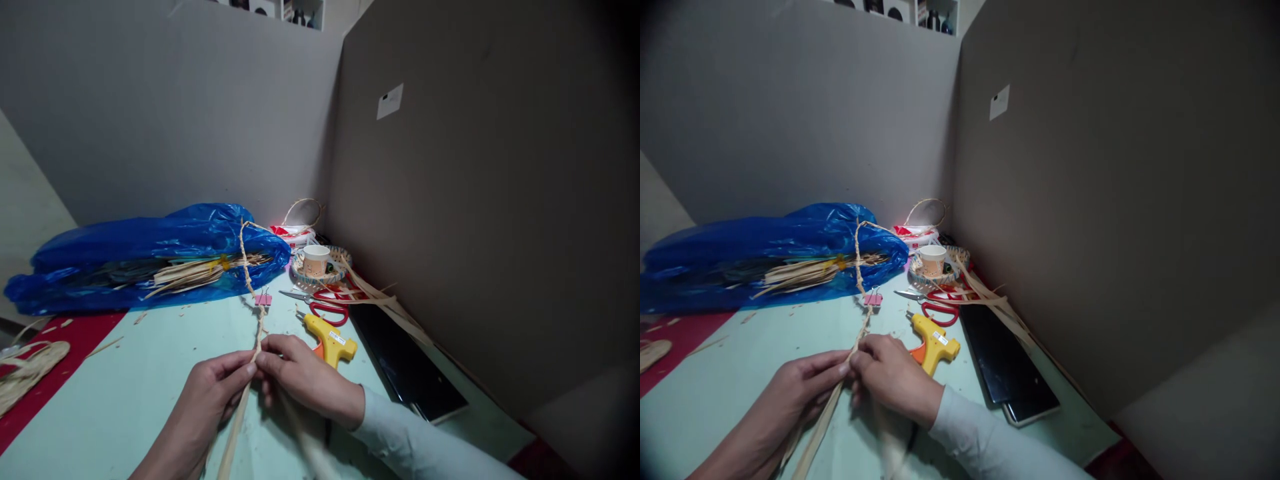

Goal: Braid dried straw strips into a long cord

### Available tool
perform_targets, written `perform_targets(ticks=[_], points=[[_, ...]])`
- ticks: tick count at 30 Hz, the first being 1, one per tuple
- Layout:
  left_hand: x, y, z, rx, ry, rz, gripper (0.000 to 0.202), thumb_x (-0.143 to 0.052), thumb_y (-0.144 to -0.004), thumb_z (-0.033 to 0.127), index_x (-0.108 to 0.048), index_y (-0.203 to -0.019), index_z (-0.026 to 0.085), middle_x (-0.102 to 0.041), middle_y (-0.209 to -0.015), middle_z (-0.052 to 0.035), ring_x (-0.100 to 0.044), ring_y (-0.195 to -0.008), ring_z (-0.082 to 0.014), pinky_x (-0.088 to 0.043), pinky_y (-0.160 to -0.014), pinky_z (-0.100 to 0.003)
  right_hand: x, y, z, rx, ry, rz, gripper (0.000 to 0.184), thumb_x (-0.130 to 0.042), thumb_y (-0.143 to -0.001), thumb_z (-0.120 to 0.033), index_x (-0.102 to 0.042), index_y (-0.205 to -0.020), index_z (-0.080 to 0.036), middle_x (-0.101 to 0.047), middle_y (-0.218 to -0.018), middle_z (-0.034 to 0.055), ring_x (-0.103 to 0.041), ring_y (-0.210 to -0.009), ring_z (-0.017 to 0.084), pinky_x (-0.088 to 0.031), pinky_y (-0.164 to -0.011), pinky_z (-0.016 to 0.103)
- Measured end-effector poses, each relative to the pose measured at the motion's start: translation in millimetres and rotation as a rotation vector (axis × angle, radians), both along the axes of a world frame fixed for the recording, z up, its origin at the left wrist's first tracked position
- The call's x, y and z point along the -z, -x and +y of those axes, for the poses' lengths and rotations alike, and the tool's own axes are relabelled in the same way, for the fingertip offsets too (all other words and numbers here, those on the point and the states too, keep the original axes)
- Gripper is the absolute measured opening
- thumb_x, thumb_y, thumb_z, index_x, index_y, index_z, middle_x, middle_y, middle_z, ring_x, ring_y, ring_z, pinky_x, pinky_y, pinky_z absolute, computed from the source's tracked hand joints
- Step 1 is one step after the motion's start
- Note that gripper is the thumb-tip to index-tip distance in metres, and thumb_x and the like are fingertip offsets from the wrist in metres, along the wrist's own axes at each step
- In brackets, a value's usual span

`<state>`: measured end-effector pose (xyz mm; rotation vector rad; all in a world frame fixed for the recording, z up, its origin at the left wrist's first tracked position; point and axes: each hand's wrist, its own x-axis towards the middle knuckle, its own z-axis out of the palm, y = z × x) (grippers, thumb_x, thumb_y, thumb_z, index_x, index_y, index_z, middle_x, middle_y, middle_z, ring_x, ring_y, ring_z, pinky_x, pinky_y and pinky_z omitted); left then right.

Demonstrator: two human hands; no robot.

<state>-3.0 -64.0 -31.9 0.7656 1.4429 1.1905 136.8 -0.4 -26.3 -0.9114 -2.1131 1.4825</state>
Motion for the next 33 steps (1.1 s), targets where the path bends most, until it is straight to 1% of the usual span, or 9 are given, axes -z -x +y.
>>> perform_targets(ticks=[4, 7, 11, 14, 21, 25, 28, 31, 33], points=[[5.6, 4, 2, 0.043, -0.025, 0.075, 0.030, -0.078, -0.060, 0.033, -0.074, -0.083, 0.014, -0.072, -0.069, -0.0022, -0.061, -0.067, -0.0171, -0.045, -0.064, -0.025, -2.0, 1, -3, 0.096, -0.178, -0.117, 0.023, -0.049, -0.088, -0.026, -0.054, -0.068, -0.017, -0.055, -0.068, -0.0015, -0.052, -0.070, 0.013, -0.033, -0.063, 0.023], [8.4, 3, 0, 0.055, -0.078, 0.133, 0.026, -0.074, -0.065, 0.034, -0.069, -0.083, 0.015, -0.069, -0.065, 0.0001, -0.057, -0.060, -0.0145, -0.038, -0.054, -0.022, -2.1, 0, -6, 0.129, -0.252, -0.131, 0.029, -0.048, -0.090, -0.030, -0.055, -0.065, -0.017, -0.055, -0.065, -0.0013, -0.049, -0.068, 0.012, -0.030, -0.062, 0.023], [8.1, 1, -4, 0.107, -0.102, 0.254, 0.021, -0.067, -0.072, 0.037, -0.058, -0.077, 0.018, -0.063, -0.055, 0.0042, -0.042, -0.042, -0.0091, -0.028, -0.045, -0.020, 0.4, -3, -5, 0.123, -0.292, -0.119, 0.031, -0.050, -0.086, -0.028, -0.056, -0.058, -0.017, -0.046, -0.053, -0.0038, -0.041, -0.056, 0.010, -0.026, -0.055, 0.024], [3.0, 2, -5, 0.189, -0.107, 0.446, 0.024, -0.056, -0.081, 0.040, -0.054, -0.069, 0.020, -0.061, -0.053, 0.0036, -0.043, -0.043, -0.0107, -0.032, -0.048, -0.022, 1.6, -4, -1, 0.121, -0.263, -0.106, 0.030, -0.053, -0.082, -0.024, -0.052, -0.053, -0.016, -0.039, -0.047, -0.0052, -0.038, -0.052, 0.009, -0.024, -0.051, 0.023], [-10.6, 0, -13, 0.183, -0.101, 0.896, 0.028, -0.046, -0.088, 0.040, -0.056, -0.068, 0.023, -0.066, -0.060, 0.0041, -0.058, -0.054, -0.0142, -0.040, -0.056, -0.023, 3.7, -4, 1, 0.113, -0.118, -0.019, 0.027, -0.055, -0.080, -0.023, -0.066, -0.058, -0.014, -0.051, -0.048, -0.0029, -0.044, -0.053, 0.009, -0.032, -0.055, 0.021], [6.0, -7, -26, 0.212, -0.398, 1.128, 0.020, -0.044, -0.092, 0.034, -0.057, -0.079, 0.025, -0.066, -0.064, 0.0040, -0.064, -0.057, -0.0138, -0.043, -0.055, -0.021, 2.4, -3, 3, 0.118, 0.034, 0.060, 0.021, -0.056, -0.076, -0.016, -0.068, -0.060, -0.012, -0.053, -0.052, -0.0018, -0.044, -0.057, 0.010, -0.032, -0.055, 0.020], [20.4, -12, -31, 0.266, -0.634, 1.303, 0.016, -0.044, -0.092, 0.023, -0.055, -0.081, 0.024, -0.064, -0.066, 0.0016, -0.065, -0.059, -0.0146, -0.046, -0.057, -0.022, -0.2, -2, 4, 0.103, 0.259, 0.147, 0.017, -0.056, -0.074, -0.014, -0.070, -0.064, -0.011, -0.056, -0.055, -0.0007, -0.046, -0.058, 0.010, -0.034, -0.055, 0.020], [27.8, -14, -31, 0.341, -0.726, 1.442, 0.019, -0.043, -0.090, 0.014, -0.054, -0.077, 0.023, -0.063, -0.065, 0.0002, -0.065, -0.059, -0.0156, -0.048, -0.056, -0.023, -0.3, -3, 6, 0.039, 0.478, 0.232, 0.019, -0.054, -0.074, -0.014, -0.072, -0.070, -0.010, -0.056, -0.055, 0.0000, -0.039, -0.049, 0.007, -0.026, -0.047, 0.019], [28.4, -14, -30, 0.380, -0.746, 1.516, 0.021, -0.042, -0.088, 0.011, -0.055, -0.077, 0.022, -0.063, -0.064, 0.0000, -0.066, -0.060, -0.0166, -0.049, -0.056, -0.024, 1.2, -3, 6, 0.009, 0.516, 0.254, 0.018, -0.055, -0.073, -0.013, -0.071, -0.070, -0.009, -0.055, -0.054, 0.0000, -0.031, -0.045, 0.006, -0.018, -0.043, 0.019]])
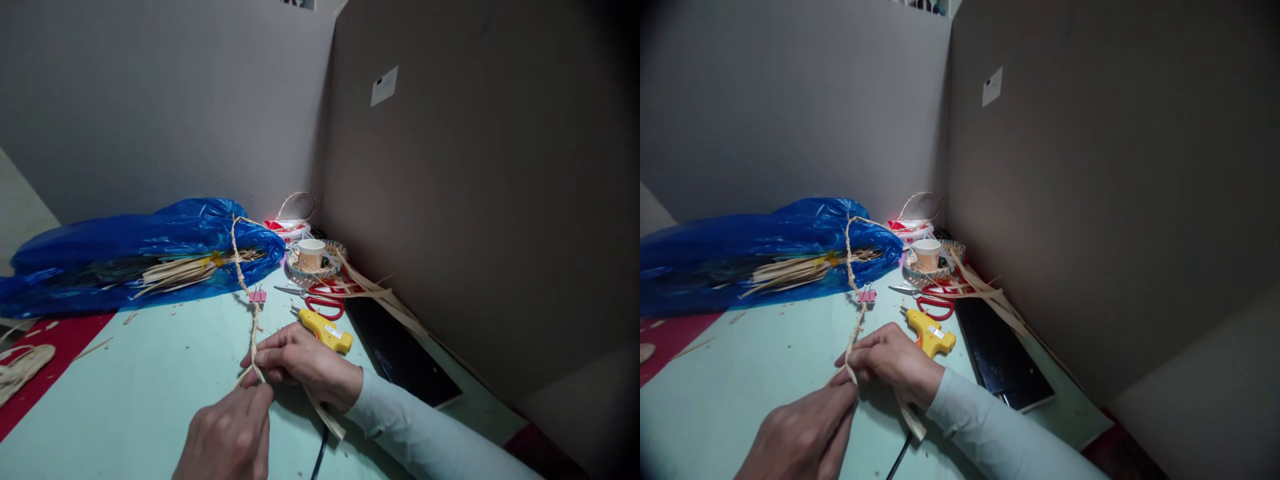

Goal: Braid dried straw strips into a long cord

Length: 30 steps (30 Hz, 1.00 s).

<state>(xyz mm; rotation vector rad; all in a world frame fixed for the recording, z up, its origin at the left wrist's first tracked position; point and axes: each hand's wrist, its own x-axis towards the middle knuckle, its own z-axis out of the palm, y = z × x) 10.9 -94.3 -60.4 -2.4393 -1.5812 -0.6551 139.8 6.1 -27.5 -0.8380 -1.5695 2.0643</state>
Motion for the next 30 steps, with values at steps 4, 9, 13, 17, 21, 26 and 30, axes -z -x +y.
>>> perform_targets(ticks=[4, 9, 13, 17, 21, 26, 30], points=[[-9.9, 2, 2, -0.019, 0.010, -0.047, 0.020, -0.045, -0.089, 0.015, -0.057, -0.076, 0.022, -0.065, -0.069, -0.0012, -0.066, -0.066, -0.0179, -0.048, -0.060, -0.026, 1.1, 1, 0, 0.024, 0.027, 0.005, 0.014, -0.057, -0.074, -0.012, -0.069, -0.070, -0.008, -0.057, -0.057, 0.0000, -0.030, -0.045, 0.004, -0.017, -0.044, 0.020], [-28.7, 13, 17, -0.325, 0.164, -0.577, 0.022, -0.052, -0.087, 0.036, -0.056, -0.069, 0.022, -0.062, -0.070, -0.0016, -0.060, -0.072, -0.0198, -0.045, -0.069, -0.031, -1.4, 1, -4, -0.002, 0.002, 0.069, 0.021, -0.052, -0.078, -0.010, -0.063, -0.060, -0.010, -0.040, -0.044, -0.0055, -0.022, -0.042, 0.005, -0.011, -0.042, 0.023], [-28.2, 17, 33, -0.244, 0.727, -1.257, 0.028, -0.063, -0.077, 0.047, -0.053, -0.085, 0.022, -0.055, -0.059, 0.0053, -0.046, -0.045, -0.0092, -0.036, -0.043, -0.020, 0.8, 0, -6, -0.022, -0.041, 0.089, 0.021, -0.050, -0.081, -0.012, -0.061, -0.063, -0.012, -0.038, -0.045, -0.0064, -0.022, -0.043, 0.006, -0.012, -0.042, 0.023], [-23.6, 14, 35, -0.226, 0.891, -1.501, 0.035, -0.070, -0.072, 0.047, -0.051, -0.082, 0.020, -0.050, -0.052, 0.0088, -0.018, -0.035, 0.0009, -0.011, -0.034, -0.013, -2.0, -3, -5, -0.041, -0.165, -0.045, 0.019, -0.051, -0.082, -0.013, -0.056, -0.064, -0.013, -0.038, -0.048, -0.0067, -0.026, -0.044, 0.006, -0.017, -0.043, 0.022], [-21.0, 12, 31, -0.269, 0.864, -1.476, 0.040, -0.070, -0.071, 0.049, -0.052, -0.091, 0.020, -0.056, -0.051, 0.0059, -0.019, -0.032, 0.0005, -0.012, -0.032, -0.013, -13.3, -9, -4, -0.131, -0.392, -0.263, 0.021, -0.047, -0.082, -0.013, -0.052, -0.062, -0.015, -0.046, -0.050, -0.0044, -0.041, -0.049, 0.007, -0.030, -0.050, 0.020], [-7.9, 16, 32, -0.304, 0.841, -1.457, 0.036, -0.075, -0.066, 0.043, -0.056, -0.086, 0.019, -0.044, -0.047, 0.0105, -0.024, -0.035, -0.0019, -0.015, -0.035, -0.015, -25.3, -15, -9, -0.120, -0.862, -0.588, 0.017, -0.046, -0.082, -0.020, -0.057, -0.069, -0.016, -0.061, -0.065, 0.0045, -0.055, -0.069, 0.017, -0.031, -0.056, 0.024], [-4.7, 17, 33, -0.349, 0.755, -1.298, 0.028, -0.071, -0.066, 0.042, -0.058, -0.067, 0.018, -0.043, -0.043, 0.0087, -0.031, -0.040, -0.0053, -0.018, -0.040, -0.017, -31.1, -17, -9, -0.141, -0.927, -0.644, 0.022, -0.044, -0.082, -0.021, -0.055, -0.063, -0.016, -0.062, -0.064, 0.0073, -0.058, -0.073, 0.019, -0.032, -0.056, 0.024]])
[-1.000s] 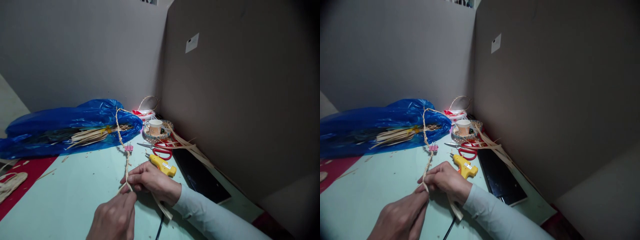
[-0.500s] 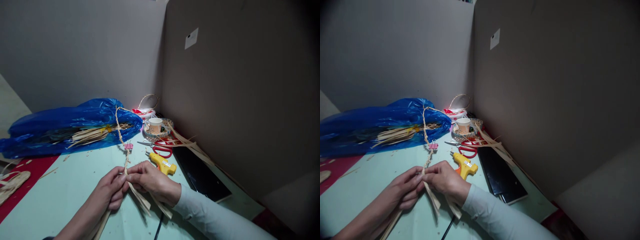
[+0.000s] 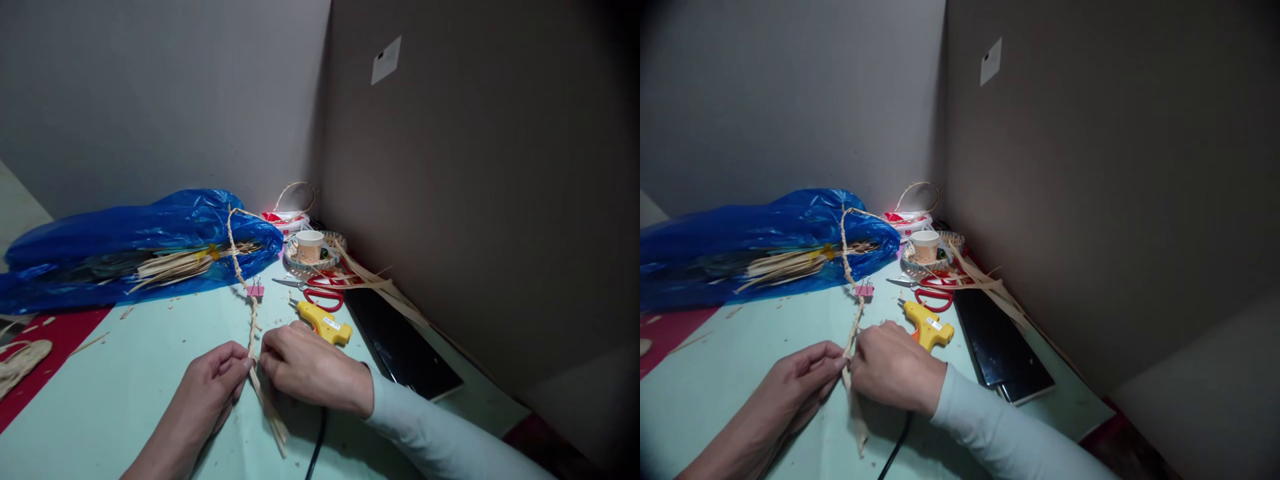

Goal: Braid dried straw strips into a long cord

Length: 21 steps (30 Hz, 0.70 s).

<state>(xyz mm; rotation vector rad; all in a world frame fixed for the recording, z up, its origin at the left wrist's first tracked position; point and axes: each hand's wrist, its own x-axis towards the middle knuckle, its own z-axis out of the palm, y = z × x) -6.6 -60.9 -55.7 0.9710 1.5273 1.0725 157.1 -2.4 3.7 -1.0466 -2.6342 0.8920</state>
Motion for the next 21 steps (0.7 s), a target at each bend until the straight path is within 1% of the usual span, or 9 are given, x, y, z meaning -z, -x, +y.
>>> perform_targets(ticks=[3, 5, 6, 9, 11, 13, 16, 19, 21], points=[[-7.3, -2, -2, -0.010, -0.044, 0.163, 0.026, -0.069, -0.065, 0.040, -0.058, -0.060, 0.018, -0.053, -0.045, 0.0042, -0.044, -0.046, -0.0098, -0.031, -0.047, -0.019, -0.1, 0, -3, -0.119, 0.202, 0.095, 0.025, -0.039, -0.084, -0.019, -0.058, -0.068, -0.016, -0.060, -0.055, 0.0027, -0.059, -0.060, 0.013, -0.037, -0.057, 0.020], [-12.5, -3, -4, -0.022, -0.041, 0.161, 0.023, -0.067, -0.067, 0.039, -0.058, -0.059, 0.019, -0.054, -0.045, 0.0040, -0.047, -0.046, -0.0114, -0.034, -0.049, -0.020, 4.2, 3, -10, -0.128, 0.209, 0.122, 0.026, -0.037, -0.086, -0.021, -0.060, -0.076, -0.015, -0.061, -0.055, 0.0027, -0.056, -0.052, 0.012, -0.037, -0.053, 0.020], [-14.2, -4, -5, -0.016, -0.030, 0.138, 0.023, -0.067, -0.067, 0.038, -0.057, -0.059, 0.019, -0.053, -0.043, 0.0047, -0.046, -0.044, -0.0114, -0.033, -0.048, -0.021, 7.8, 5, -15, -0.102, 0.132, 0.119, 0.025, -0.037, -0.086, -0.023, -0.061, -0.079, -0.015, -0.062, -0.058, 0.0042, -0.055, -0.050, 0.013, -0.035, -0.049, 0.021], [-14.7, -4, -6, 0.005, -0.022, 0.048, 0.021, -0.067, -0.069, 0.034, -0.058, -0.059, 0.018, -0.053, -0.045, 0.0054, -0.046, -0.045, -0.0110, -0.033, -0.048, -0.021, 22.1, 12, -28, -0.062, -0.232, 0.068, 0.023, -0.043, -0.083, -0.025, -0.061, -0.090, -0.012, -0.067, -0.070, 0.0109, -0.054, -0.052, 0.019, -0.028, -0.046, 0.028], [-12.4, -2, -7, -0.001, -0.014, -0.045, 0.020, -0.068, -0.071, 0.034, -0.060, -0.064, 0.017, -0.057, -0.055, 0.0040, -0.049, -0.051, -0.0112, -0.035, -0.051, -0.020, 30.5, 15, -34, -0.134, -0.402, 0.012, 0.025, -0.047, -0.078, -0.021, -0.060, -0.096, -0.009, -0.067, -0.075, 0.0124, -0.055, -0.052, 0.021, -0.025, -0.047, 0.031], [-10.5, -1, -7, -0.018, 0.000, -0.119, 0.021, -0.069, -0.071, 0.036, -0.060, -0.069, 0.018, -0.058, -0.058, 0.0046, -0.048, -0.053, -0.0105, -0.034, -0.050, -0.020, 34.4, 16, -35, -0.199, -0.482, -0.023, 0.028, -0.049, -0.074, -0.018, -0.059, -0.098, -0.008, -0.068, -0.077, 0.0120, -0.055, -0.053, 0.021, -0.024, -0.048, 0.032], [-11.8, 1, -7, -0.023, -0.001, -0.112, 0.022, -0.073, -0.068, 0.036, -0.060, -0.069, 0.018, -0.058, -0.056, 0.0051, -0.048, -0.053, -0.0104, -0.034, -0.051, -0.019, 29.6, 13, -31, -0.152, -0.425, -0.009, 0.019, -0.048, -0.082, -0.024, -0.061, -0.092, -0.014, -0.067, -0.073, 0.0082, -0.055, -0.054, 0.020, -0.024, -0.050, 0.031], [-17.3, 1, -9, -0.011, 0.018, -0.062, 0.022, -0.072, -0.068, 0.037, -0.062, -0.070, 0.018, -0.061, -0.057, 0.0040, -0.050, -0.055, -0.0117, -0.035, -0.053, -0.020, 18.6, 7, -19, 0.046, -0.268, 0.066, 0.028, -0.043, -0.091, -0.034, -0.062, -0.078, -0.018, -0.066, -0.068, 0.0054, -0.055, -0.059, 0.017, -0.026, -0.054, 0.030], [-20.6, 1, -11, -0.003, 0.029, -0.010, 0.024, -0.070, -0.071, 0.041, -0.063, -0.071, 0.018, -0.062, -0.059, 0.0032, -0.046, -0.053, -0.0108, -0.033, -0.051, -0.020, 13.5, 4, -10, 0.172, -0.181, 0.148, 0.027, -0.042, -0.092, -0.032, -0.063, -0.082, -0.018, -0.067, -0.076, 0.0053, -0.057, -0.068, 0.017, -0.030, -0.059, 0.028]])
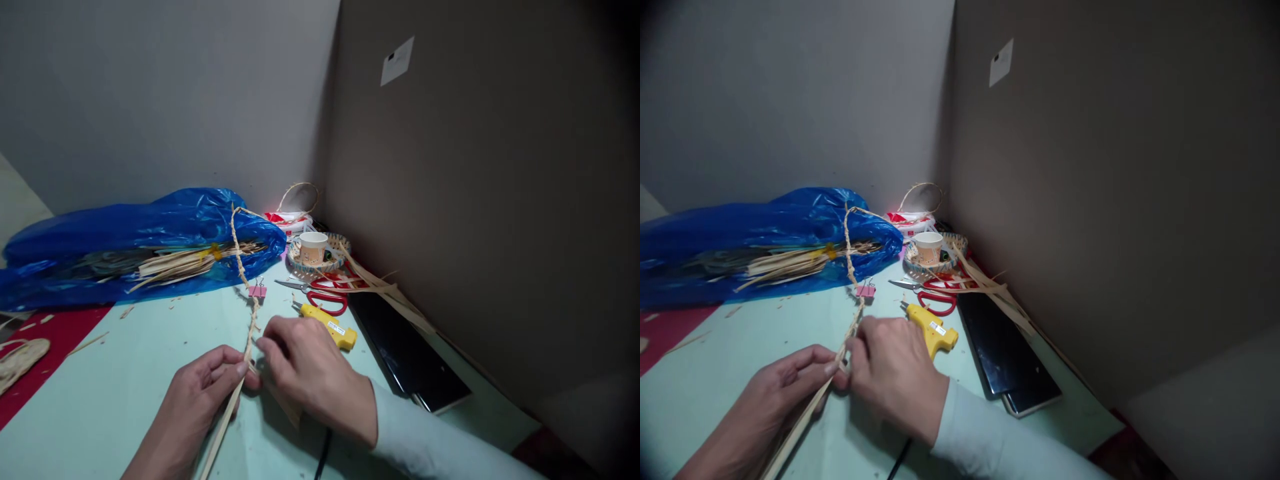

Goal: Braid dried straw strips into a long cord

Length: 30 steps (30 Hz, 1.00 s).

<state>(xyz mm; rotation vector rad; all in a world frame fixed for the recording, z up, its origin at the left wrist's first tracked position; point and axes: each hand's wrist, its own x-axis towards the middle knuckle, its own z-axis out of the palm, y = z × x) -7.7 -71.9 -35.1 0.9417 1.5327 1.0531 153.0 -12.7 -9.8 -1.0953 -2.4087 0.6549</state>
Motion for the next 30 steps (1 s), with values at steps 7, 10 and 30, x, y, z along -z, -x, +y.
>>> perform_targets(ticks=[7, 10, 30], points=[[1.1, -3, -2, 0.019, -0.052, -0.130, 0.026, -0.074, -0.067, 0.036, -0.062, -0.081, 0.018, -0.067, -0.063, 0.0011, -0.057, -0.059, -0.0152, -0.043, -0.057, -0.023, 8.5, 5, 9, -0.225, 0.465, 0.162, 0.024, -0.042, -0.093, -0.028, -0.060, -0.081, -0.018, -0.063, -0.074, 0.0006, -0.056, -0.073, 0.014, -0.037, -0.067, 0.024], [1.8, -3, 0, -0.006, -0.080, -0.172, 0.030, -0.076, -0.065, 0.032, -0.059, -0.086, 0.019, -0.067, -0.064, 0.0024, -0.059, -0.062, -0.0148, -0.044, -0.059, -0.022, 11.5, 8, 6, -0.198, 0.467, 0.179, 0.025, -0.041, -0.094, -0.031, -0.055, -0.077, -0.018, -0.057, -0.070, -0.0010, -0.052, -0.068, 0.012, -0.035, -0.063, 0.023], [-9.4, -4, -18, 0.068, -0.165, 0.494, 0.034, -0.049, -0.085, 0.053, -0.056, -0.067, 0.025, -0.052, -0.050, 0.0041, -0.049, -0.050, -0.0153, -0.037, -0.051, -0.023, 12.7, 11, 0, -0.104, 0.437, 0.345, 0.030, -0.047, -0.085, -0.017, -0.060, -0.058, -0.015, -0.057, -0.056, -0.0019, -0.047, -0.055, 0.009, -0.033, -0.057, 0.021]])
